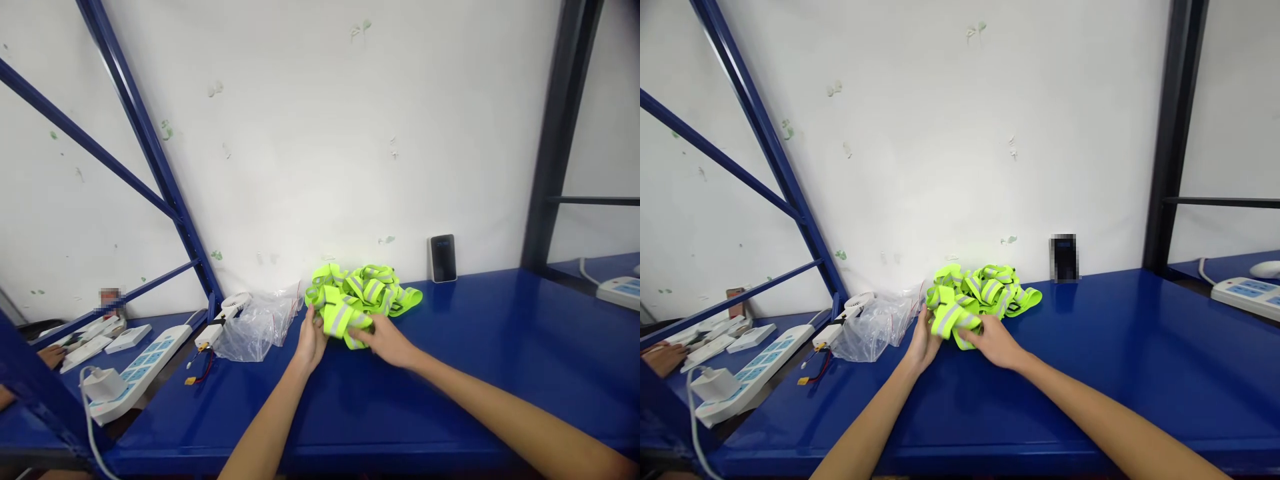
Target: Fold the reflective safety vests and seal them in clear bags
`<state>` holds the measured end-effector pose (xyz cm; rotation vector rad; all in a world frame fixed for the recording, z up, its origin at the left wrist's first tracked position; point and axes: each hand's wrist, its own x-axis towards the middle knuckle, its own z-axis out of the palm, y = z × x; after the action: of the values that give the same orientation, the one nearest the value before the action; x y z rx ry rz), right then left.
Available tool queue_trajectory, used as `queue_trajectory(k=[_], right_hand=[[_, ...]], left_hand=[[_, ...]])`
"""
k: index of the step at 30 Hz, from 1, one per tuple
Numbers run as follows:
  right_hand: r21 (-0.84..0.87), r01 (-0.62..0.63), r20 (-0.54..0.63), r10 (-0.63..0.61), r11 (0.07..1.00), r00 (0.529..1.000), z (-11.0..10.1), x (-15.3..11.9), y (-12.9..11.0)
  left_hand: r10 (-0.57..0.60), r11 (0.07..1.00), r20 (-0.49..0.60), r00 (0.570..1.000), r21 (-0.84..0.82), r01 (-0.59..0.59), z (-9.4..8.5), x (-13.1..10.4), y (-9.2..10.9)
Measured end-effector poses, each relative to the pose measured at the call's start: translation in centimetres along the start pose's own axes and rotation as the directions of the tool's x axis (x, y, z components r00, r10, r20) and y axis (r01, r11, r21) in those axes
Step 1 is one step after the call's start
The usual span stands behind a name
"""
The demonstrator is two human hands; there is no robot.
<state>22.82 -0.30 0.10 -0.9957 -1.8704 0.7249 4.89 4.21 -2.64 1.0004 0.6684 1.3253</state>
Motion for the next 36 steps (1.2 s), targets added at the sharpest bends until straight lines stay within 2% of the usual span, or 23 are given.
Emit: queue_trajectory(k=[2,4,6,9,11,13,15,17,19,20,22,24,26,29,32,34,36], right_hand=[[0.246,-0.081,-0.097,0.108,0.966,0.989,-0.3,1.8,0.0],[0.404,-0.128,-0.197,0.223,0.906,0.955,-0.4,3.2,0.5],[0.490,-0.119,-0.279,0.285,0.863,0.917,-0.3,3.8,1.2],[0.521,-0.098,-0.318,0.299,0.848,0.900,0.0,3.5,2.1],[0.508,-0.088,-0.275,0.258,0.857,0.926,0.0,3.0,2.2],[0.493,-0.045,-0.215,0.171,0.869,0.961,-0.1,2.6,2.0],[0.479,-0.006,-0.174,0.102,0.878,0.980,-0.2,2.3,1.7],[0.478,-0.020,-0.167,0.113,0.878,0.979,-0.2,2.2,1.5],[0.494,-0.052,-0.183,0.162,0.868,0.970,-0.2,2.3,1.5],[0.503,-0.055,-0.201,0.179,0.862,0.963,-0.3,2.4,1.5],[0.506,-0.025,-0.263,0.182,0.862,0.947,-0.4,2.6,1.7],[0.490,0.018,-0.329,0.166,0.872,0.930,-0.6,2.7,1.8],[0.478,0.027,-0.342,0.158,0.878,0.926,-0.7,2.7,1.7],[0.458,0.022,-0.290,0.126,0.889,0.949,-0.9,2.4,1.0],[0.351,0.078,-0.202,-0.006,0.933,0.979,-1.6,1.7,0.0],[0.244,0.144,-0.153,-0.109,0.959,0.982,-2.5,1.2,-0.9],[0.168,0.201,-0.205,-0.165,0.965,0.965,-3.8,0.8,-2.2]], left_hand=[[0.099,0.995,-0.032,0.995,0.034,-0.098,-0.4,0.2,0.3],[0.198,0.975,-0.089,0.976,0.123,-0.187,-0.6,0.5,0.4],[0.279,0.938,-0.117,0.953,0.245,-0.244,-0.9,0.7,0.4],[0.400,0.832,-0.097,0.912,0.455,-0.317,-1.4,0.7,0.3],[0.502,0.696,-0.062,0.863,0.622,-0.360,-1.7,0.5,0.2],[0.590,0.506,0.003,0.808,0.778,-0.372,-1.7,0.3,0.3],[0.649,0.349,0.051,0.759,0.867,-0.357,-1.6,0.1,0.5],[0.700,0.270,0.046,0.713,0.907,-0.323,-1.4,-0.3,0.9],[0.765,0.195,0.058,0.641,0.928,-0.316,-1.2,-0.7,1.5],[0.791,0.133,0.105,0.603,0.932,-0.338,-1.2,-1.0,1.8],[0.782,-0.030,0.291,0.552,0.901,-0.433,-0.9,-1.6,2.4],[0.676,-0.161,0.490,0.550,0.827,-0.539,-0.5,-2.2,2.9],[0.551,-0.208,0.596,0.583,0.776,-0.596,0.3,-2.5,3.1],[0.427,-0.195,0.626,0.652,0.768,-0.610,1.4,-2.6,3.1],[0.348,-0.151,0.622,0.701,0.776,-0.613,2.3,-2.8,3.6],[0.350,-0.137,0.609,0.712,0.785,-0.604,2.8,-3.2,4.7],[0.394,-0.152,0.600,0.696,0.790,-0.595,3.5,-3.8,6.3]])
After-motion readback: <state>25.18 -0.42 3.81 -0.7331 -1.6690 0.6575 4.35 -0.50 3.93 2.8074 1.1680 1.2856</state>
